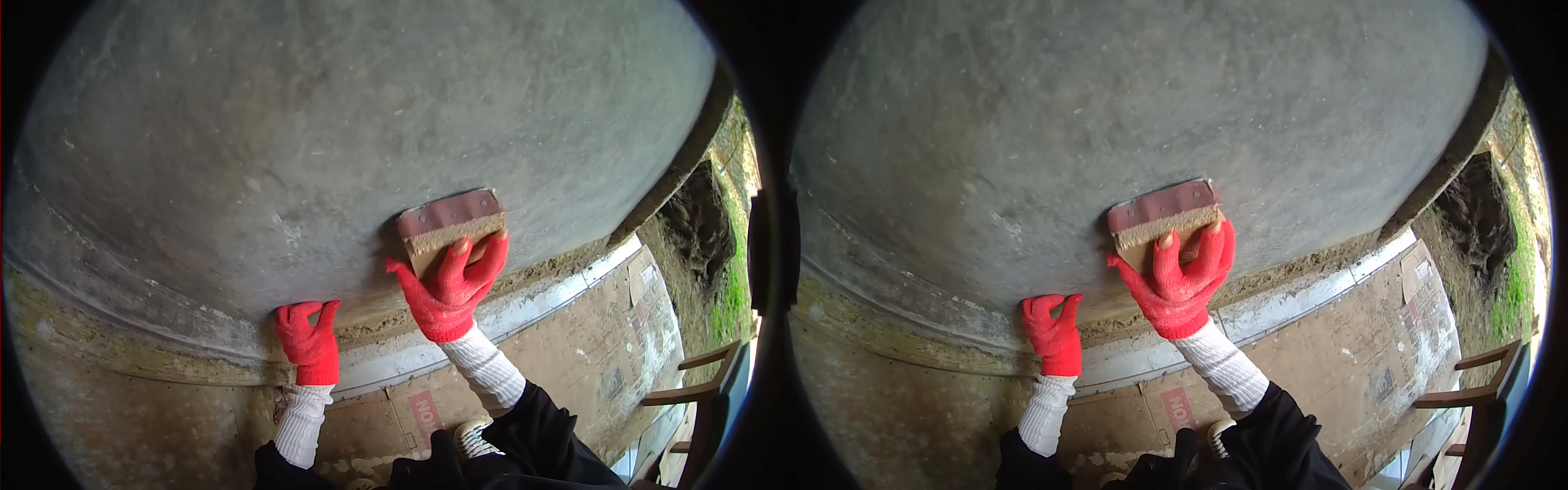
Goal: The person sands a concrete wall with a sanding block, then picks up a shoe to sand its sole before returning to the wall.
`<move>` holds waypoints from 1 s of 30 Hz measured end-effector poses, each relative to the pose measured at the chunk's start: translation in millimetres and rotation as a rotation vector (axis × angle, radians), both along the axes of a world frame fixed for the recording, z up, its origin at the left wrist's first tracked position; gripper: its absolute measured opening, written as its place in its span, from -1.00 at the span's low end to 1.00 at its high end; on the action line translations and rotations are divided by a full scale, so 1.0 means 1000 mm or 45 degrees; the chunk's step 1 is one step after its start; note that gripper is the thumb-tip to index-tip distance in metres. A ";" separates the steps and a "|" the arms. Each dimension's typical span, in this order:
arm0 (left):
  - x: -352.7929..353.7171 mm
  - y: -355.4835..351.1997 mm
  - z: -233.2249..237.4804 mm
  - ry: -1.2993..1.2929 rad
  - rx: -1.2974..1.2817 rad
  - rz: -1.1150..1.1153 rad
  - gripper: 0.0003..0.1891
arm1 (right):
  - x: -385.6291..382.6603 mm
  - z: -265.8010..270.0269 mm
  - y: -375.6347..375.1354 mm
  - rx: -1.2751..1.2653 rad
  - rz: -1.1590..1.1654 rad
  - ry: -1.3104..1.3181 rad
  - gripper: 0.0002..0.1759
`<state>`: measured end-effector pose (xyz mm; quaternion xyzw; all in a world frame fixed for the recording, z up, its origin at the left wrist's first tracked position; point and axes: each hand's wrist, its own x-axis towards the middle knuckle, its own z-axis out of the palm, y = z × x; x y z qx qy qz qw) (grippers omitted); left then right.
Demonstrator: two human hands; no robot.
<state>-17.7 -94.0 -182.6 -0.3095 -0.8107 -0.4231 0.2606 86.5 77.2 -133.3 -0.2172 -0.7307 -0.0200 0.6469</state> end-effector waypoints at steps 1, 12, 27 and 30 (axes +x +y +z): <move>0.001 -0.001 0.000 -0.004 -0.003 -0.020 -0.69 | 0.001 -0.012 0.003 0.022 0.025 -0.001 0.22; 0.001 0.001 -0.001 -0.020 0.020 -0.037 -0.70 | -0.001 0.013 -0.001 0.020 0.078 0.066 0.08; 0.026 -0.002 0.009 -0.008 -0.085 0.030 -0.68 | 0.007 -0.034 0.008 0.105 0.203 -0.068 0.25; 0.060 -0.005 -0.002 0.009 -0.312 -0.334 -0.60 | 0.009 -0.104 0.017 0.163 0.249 -0.091 0.27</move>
